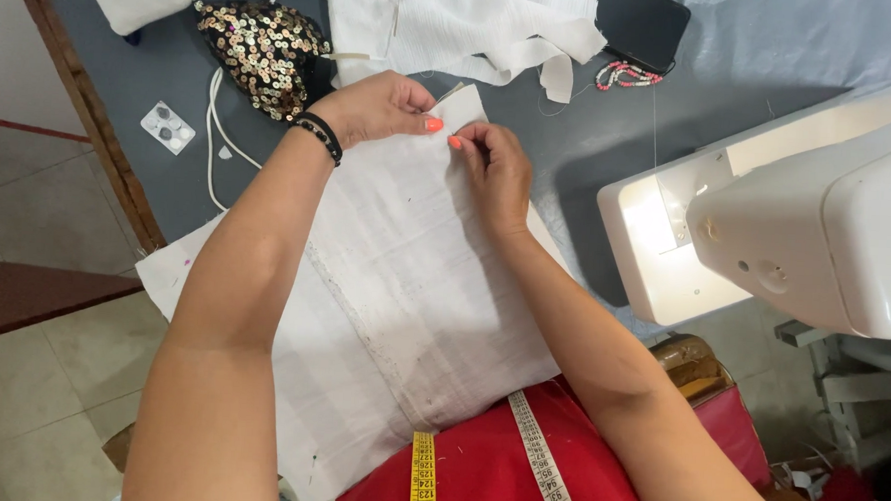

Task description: Aligning fabric pieces and securing them with pins on a sewing table in preparation for sewing.

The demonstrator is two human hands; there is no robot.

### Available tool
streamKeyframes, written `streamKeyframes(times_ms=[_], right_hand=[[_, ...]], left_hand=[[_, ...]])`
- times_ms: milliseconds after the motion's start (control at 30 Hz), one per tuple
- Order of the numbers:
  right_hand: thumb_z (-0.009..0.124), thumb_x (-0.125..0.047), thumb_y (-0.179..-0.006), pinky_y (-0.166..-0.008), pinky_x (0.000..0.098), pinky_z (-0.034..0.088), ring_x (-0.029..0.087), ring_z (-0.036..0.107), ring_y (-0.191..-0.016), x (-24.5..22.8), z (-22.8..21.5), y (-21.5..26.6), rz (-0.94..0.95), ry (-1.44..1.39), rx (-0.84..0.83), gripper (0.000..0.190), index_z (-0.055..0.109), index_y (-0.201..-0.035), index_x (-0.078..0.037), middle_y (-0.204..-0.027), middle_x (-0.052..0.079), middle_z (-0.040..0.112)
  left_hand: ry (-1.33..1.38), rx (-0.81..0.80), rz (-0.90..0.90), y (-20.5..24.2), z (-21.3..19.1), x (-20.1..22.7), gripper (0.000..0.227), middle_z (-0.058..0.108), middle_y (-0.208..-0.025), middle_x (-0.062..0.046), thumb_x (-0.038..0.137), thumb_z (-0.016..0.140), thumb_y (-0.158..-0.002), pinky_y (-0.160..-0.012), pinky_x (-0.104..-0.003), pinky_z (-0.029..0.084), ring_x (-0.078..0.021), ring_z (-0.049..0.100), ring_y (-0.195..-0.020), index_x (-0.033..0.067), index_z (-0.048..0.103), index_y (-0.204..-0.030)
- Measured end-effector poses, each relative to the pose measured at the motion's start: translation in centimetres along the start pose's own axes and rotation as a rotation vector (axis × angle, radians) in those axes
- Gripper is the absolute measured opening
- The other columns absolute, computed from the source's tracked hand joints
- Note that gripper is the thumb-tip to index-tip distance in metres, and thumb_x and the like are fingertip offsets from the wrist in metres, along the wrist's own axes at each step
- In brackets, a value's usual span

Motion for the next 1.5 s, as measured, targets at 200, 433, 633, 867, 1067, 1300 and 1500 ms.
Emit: streamKeyframes(times_ms=[200,433,633,867,1067,1300,1500], right_hand=[[0.073,-0.030,-0.088,-0.082,0.0245,0.053,0.009,0.061,-0.087,0.4,0.0,-0.3,-0.032,0.009,-0.009,0.024,0.066,-0.109,-0.019,-0.104,-0.005,0.065],[0.070,-0.036,-0.089,-0.080,0.0251,0.052,0.008,0.064,-0.086,1.2,-0.2,-0.2,-0.005,0.073,-0.033,0.028,0.064,-0.112,-0.020,-0.101,-0.006,0.067],[0.064,-0.027,-0.106,-0.077,0.0406,0.061,0.027,0.072,-0.086,2.6,0.0,-1.1,-0.292,0.134,-0.047,0.018,0.063,-0.115,-0.012,-0.097,0.008,0.070],[0.067,-0.023,-0.105,-0.074,0.0335,0.059,0.024,0.069,-0.092,-2.7,4.7,-1.6,-0.527,0.096,-0.113,0.013,0.066,-0.116,-0.017,-0.102,0.003,0.066],[0.052,0.001,-0.102,-0.077,0.0335,0.055,0.023,0.068,-0.092,-10.5,14.6,-3.4,-0.876,0.111,-0.394,0.023,0.069,-0.112,-0.009,-0.110,0.007,0.071],[0.066,-0.008,-0.097,-0.076,0.0403,0.054,0.027,0.066,-0.098,-10.9,21.3,-7.2,-0.891,0.330,-0.444,0.018,0.074,-0.113,-0.012,-0.107,0.006,0.068],[0.067,-0.004,-0.091,-0.072,0.0416,0.056,0.026,0.072,-0.088,-10.4,22.0,-7.7,-0.745,0.399,-0.359,0.024,0.068,-0.113,-0.011,-0.096,0.006,0.078]], left_hand=[[-0.235,0.277,0.065,-0.1,-1.1,0.1,0.013,0.076,-0.098,0.003,0.023,0.070,-0.098,-0.078,-0.022,0.052,-0.0049,0.067,-0.087,0.0122,0.074,-0.106],[-0.597,0.768,0.285,1.2,1.3,-2.1,0.021,0.078,-0.100,-0.005,0.010,0.069,-0.092,-0.077,-0.042,0.056,-0.0253,0.073,-0.089,0.0152,0.071,-0.113],[-1.050,0.820,0.287,6.9,10.4,-1.6,0.078,0.037,-0.165,-0.017,0.055,0.068,-0.096,-0.123,-0.064,0.007,-0.0393,0.023,-0.154,0.0155,0.044,-0.158],[-1.006,0.705,0.027,8.2,10.9,-2.0,0.086,0.017,-0.173,-0.007,0.078,0.039,-0.094,-0.123,-0.069,-0.005,-0.0352,0.001,-0.159,0.0311,0.024,-0.164],[-1.044,0.749,0.130,7.2,10.4,-2.8,0.082,0.031,-0.166,-0.009,0.068,0.040,-0.093,-0.120,-0.073,-0.001,-0.0397,0.020,-0.154,0.0192,0.032,-0.159],[-1.038,0.948,0.310,7.1,10.6,-3.7,0.072,0.048,-0.155,-0.012,0.066,0.055,-0.089,-0.118,-0.076,0.014,-0.0428,0.032,-0.149,0.0182,0.058,-0.144],[-0.981,0.951,0.342,7.1,10.6,-3.8,0.061,0.058,-0.143,-0.012,0.059,0.057,-0.090,-0.120,-0.075,0.012,-0.0471,0.037,-0.145,0.0124,0.072,-0.126]])
Point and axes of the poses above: each hand's wrist, its own y-axis away from the middle knuckle, its own z-axis out of the palm, x = y × z, the point moved 6 cm from there along -y, towards the middle knuckle
